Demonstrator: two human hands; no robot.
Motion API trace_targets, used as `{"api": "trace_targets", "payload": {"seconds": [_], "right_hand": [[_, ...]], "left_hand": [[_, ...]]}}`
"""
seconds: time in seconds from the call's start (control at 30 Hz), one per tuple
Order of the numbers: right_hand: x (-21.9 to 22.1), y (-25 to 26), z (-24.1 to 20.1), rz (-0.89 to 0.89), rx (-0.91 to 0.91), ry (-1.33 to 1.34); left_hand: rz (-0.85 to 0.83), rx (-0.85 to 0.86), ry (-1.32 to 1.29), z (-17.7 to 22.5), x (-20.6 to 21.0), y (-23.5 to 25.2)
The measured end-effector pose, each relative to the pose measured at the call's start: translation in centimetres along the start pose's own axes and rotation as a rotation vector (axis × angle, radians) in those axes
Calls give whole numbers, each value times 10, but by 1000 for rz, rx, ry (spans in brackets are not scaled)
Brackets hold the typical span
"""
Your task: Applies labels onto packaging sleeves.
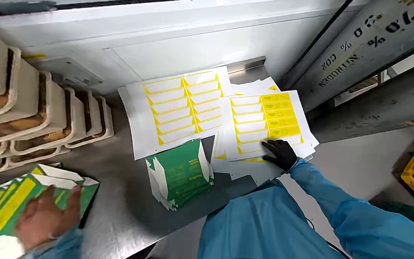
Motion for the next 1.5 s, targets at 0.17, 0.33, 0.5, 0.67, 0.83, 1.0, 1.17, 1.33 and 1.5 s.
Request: {"api": "trace_targets", "payload": {"seconds": [0.17,0.33,0.5,0.67,0.83,1.0,1.17,1.33,1.5], "right_hand": [[4,3,-1,-19,-226,-60],[-14,-40,2,219,-507,-179],[-13,-99,31,331,-655,-95],[11,-113,66,529,-501,29],[16,-100,106,540,-406,74],[-1,-60,155,89,-479,142],[-86,-5,100,402,-317,310],[-111,30,11,520,-189,727],[-107,31,-9,547,-121,775]], "left_hand": [[-131,327,-569,162,103,-63],[-414,520,-625,328,204,-94],[-607,509,-151,395,313,-50],[-630,274,15,393,321,-49],[-872,308,-211,350,308,-31],[-719,166,-682,333,274,-54],[-478,146,-907,344,256,-106],[-427,221,-997,362,242,-147],[-415,273,-1057,377,233,-163]]}}
Point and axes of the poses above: each hand's wrist, its own y-axis towards the middle knuckle, its own x-axis out of the palm, z = x × y, the point moved 3 cm from there along y, towards the middle knuckle, and after that the axes turned 12 degrees about -y, right-handed, at the moved point
